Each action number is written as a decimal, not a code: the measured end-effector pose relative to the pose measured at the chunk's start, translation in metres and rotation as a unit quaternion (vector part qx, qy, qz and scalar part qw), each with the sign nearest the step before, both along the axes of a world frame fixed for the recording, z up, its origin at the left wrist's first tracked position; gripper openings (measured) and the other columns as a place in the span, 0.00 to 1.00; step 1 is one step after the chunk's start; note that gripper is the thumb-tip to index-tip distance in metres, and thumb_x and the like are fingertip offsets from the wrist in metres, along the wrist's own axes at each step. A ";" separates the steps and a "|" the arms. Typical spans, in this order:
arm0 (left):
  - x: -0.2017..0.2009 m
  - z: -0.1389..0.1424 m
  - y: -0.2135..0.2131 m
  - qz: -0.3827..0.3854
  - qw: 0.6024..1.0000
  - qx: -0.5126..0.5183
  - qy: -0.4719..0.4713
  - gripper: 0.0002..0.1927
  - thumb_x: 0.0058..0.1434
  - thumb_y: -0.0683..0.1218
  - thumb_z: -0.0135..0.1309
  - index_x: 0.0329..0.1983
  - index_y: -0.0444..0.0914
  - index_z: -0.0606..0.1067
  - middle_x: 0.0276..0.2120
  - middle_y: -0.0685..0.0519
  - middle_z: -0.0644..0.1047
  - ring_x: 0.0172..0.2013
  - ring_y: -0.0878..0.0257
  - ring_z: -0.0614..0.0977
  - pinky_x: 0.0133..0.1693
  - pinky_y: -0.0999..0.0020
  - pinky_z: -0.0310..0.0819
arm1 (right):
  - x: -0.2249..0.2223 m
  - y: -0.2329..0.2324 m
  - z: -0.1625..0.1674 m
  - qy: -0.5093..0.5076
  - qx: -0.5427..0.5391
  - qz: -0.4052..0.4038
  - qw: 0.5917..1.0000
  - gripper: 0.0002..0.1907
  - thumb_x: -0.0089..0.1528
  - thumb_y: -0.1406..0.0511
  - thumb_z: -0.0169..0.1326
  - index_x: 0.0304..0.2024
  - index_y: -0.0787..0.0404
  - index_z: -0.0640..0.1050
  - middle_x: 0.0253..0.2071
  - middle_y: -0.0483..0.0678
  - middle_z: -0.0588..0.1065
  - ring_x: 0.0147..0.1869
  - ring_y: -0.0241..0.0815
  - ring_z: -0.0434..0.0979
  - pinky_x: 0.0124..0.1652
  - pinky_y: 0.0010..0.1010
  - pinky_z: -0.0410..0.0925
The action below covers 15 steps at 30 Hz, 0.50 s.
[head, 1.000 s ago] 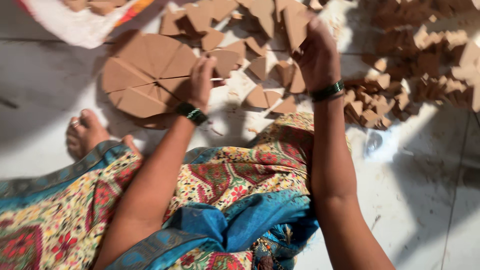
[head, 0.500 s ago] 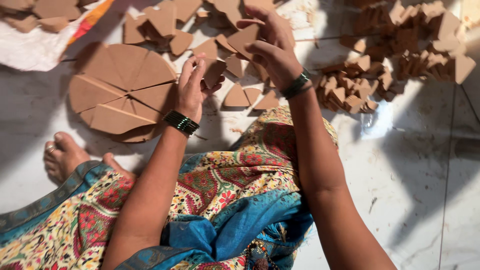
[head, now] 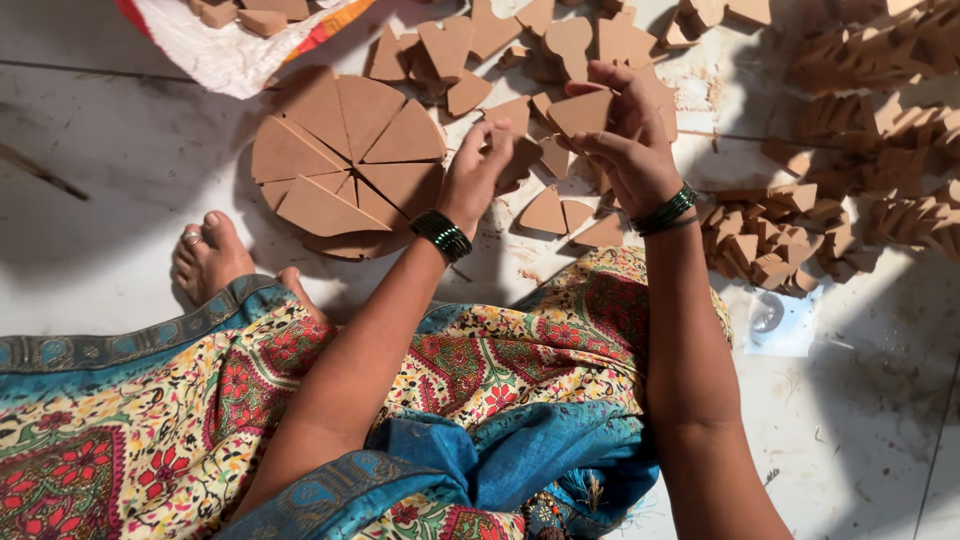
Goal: The person sits on the floor and arranges triangular cardboard pieces into a circular pattern. They pick up pieces from a nearby pile and place them together to form a complete circle, occasionally adjusting the alignment of the pieces.
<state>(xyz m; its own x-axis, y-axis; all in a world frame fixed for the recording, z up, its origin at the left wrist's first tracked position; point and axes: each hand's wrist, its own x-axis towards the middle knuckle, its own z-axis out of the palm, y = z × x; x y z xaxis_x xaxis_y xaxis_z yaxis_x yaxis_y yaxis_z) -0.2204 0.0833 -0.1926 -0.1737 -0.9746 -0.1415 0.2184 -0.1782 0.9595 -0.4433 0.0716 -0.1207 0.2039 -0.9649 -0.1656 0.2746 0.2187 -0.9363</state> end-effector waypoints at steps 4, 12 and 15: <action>0.007 0.009 0.007 -0.062 0.959 -0.036 -0.276 0.22 0.66 0.61 0.54 0.49 0.39 0.74 0.35 0.53 0.79 0.37 0.60 0.82 0.42 0.63 0.76 | 0.002 0.000 -0.012 0.268 -0.091 -0.001 0.959 0.27 0.62 0.70 0.64 0.62 0.63 0.70 0.57 0.51 0.75 0.57 0.42 0.78 0.54 0.35 0.75; 0.014 0.032 -0.035 0.007 0.960 -0.092 -0.265 0.26 0.53 0.59 0.64 0.48 0.41 0.73 0.31 0.51 0.80 0.33 0.59 0.82 0.39 0.61 0.77 | -0.002 -0.003 -0.025 0.414 -0.106 -0.017 0.904 0.22 0.61 0.67 0.64 0.58 0.61 0.77 0.55 0.48 0.77 0.59 0.40 0.78 0.54 0.32 0.75; 0.030 0.048 -0.060 0.075 0.914 -0.166 -0.363 0.20 0.57 0.53 0.61 0.48 0.40 0.72 0.37 0.51 0.82 0.40 0.53 0.82 0.41 0.53 0.76 | -0.004 -0.004 -0.030 0.389 -0.121 -0.032 0.913 0.20 0.63 0.68 0.61 0.58 0.63 0.77 0.56 0.49 0.78 0.60 0.39 0.79 0.56 0.31 0.75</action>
<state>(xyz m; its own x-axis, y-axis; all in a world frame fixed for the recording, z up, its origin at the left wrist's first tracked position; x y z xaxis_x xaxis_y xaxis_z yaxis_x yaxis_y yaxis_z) -0.1909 0.0235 -0.1449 -0.0125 -0.9899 0.1415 -0.4984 0.1288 0.8573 -0.4474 0.0681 -0.1511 0.0577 -0.9982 -0.0167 -0.4883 -0.0136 -0.8725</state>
